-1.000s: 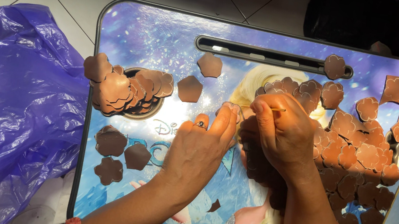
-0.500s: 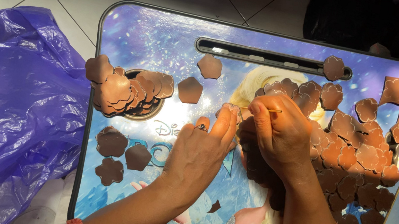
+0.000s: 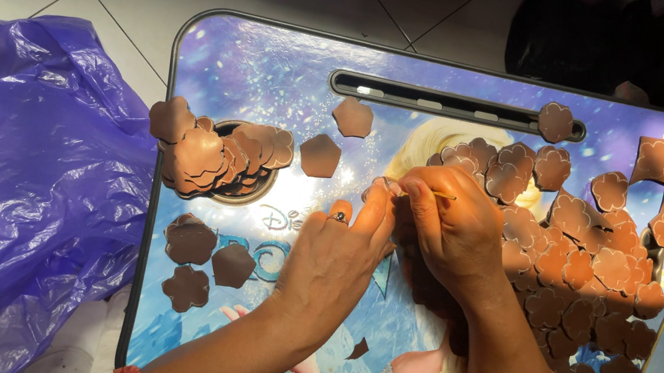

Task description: The person sits at a lap desk covered with brown flower-shaped cut pieces and trims excess material from their edges one at a time, holding each piece in one hand while working around the edge with a small pointed tool, then sets the finished piece aside with the growing pile of completed pieces.

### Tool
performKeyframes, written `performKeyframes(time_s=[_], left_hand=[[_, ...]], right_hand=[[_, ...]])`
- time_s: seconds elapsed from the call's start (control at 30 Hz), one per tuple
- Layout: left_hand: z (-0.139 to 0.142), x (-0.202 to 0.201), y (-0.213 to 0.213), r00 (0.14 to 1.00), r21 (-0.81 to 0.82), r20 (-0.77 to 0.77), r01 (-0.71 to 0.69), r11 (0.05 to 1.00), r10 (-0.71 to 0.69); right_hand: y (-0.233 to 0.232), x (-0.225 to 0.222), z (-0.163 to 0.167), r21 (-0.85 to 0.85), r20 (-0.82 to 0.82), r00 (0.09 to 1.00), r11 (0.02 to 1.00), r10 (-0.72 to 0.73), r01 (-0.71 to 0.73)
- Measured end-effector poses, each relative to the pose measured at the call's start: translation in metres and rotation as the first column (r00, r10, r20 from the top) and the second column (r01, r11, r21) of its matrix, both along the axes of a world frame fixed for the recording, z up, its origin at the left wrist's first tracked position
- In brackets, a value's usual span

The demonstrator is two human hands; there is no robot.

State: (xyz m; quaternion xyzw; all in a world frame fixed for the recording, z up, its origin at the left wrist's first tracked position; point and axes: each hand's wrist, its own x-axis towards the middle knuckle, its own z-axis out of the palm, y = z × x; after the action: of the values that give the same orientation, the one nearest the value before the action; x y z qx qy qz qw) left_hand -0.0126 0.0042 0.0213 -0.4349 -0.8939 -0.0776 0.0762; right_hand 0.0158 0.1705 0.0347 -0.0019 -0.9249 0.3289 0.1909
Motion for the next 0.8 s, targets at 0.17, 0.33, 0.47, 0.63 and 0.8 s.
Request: performKeyframes(time_s=[0.17,0.33,0.47,0.63,0.8], left_hand=[[-0.001,-0.013,-0.003,0.999,0.098,0.043,0.02,0.995,-0.025],[0.0,-0.026,-0.001,0.995,0.357,0.097,-0.019,0.934,-0.016],[0.0,-0.027,0.001,0.994,0.472,0.109,-0.034,0.881,-0.02],[0.0,-0.028,0.0,0.995,0.487,0.098,-0.037,0.872,-0.012],[0.002,-0.029,-0.001,0.995,0.498,0.101,-0.044,0.866,-0.007]], right_hand=[[0.002,0.003,0.003,-0.036,-0.012,1.0,0.999,-0.013,0.012],[0.008,0.003,0.007,-0.038,-0.03,0.999,0.999,-0.022,0.02],[0.007,0.002,0.003,0.072,-0.021,0.999,0.997,0.043,-0.042],[0.007,0.003,0.002,0.074,-0.002,0.999,0.997,0.035,-0.035],[0.01,0.003,0.003,0.068,0.009,0.999,0.997,0.045,-0.045]])
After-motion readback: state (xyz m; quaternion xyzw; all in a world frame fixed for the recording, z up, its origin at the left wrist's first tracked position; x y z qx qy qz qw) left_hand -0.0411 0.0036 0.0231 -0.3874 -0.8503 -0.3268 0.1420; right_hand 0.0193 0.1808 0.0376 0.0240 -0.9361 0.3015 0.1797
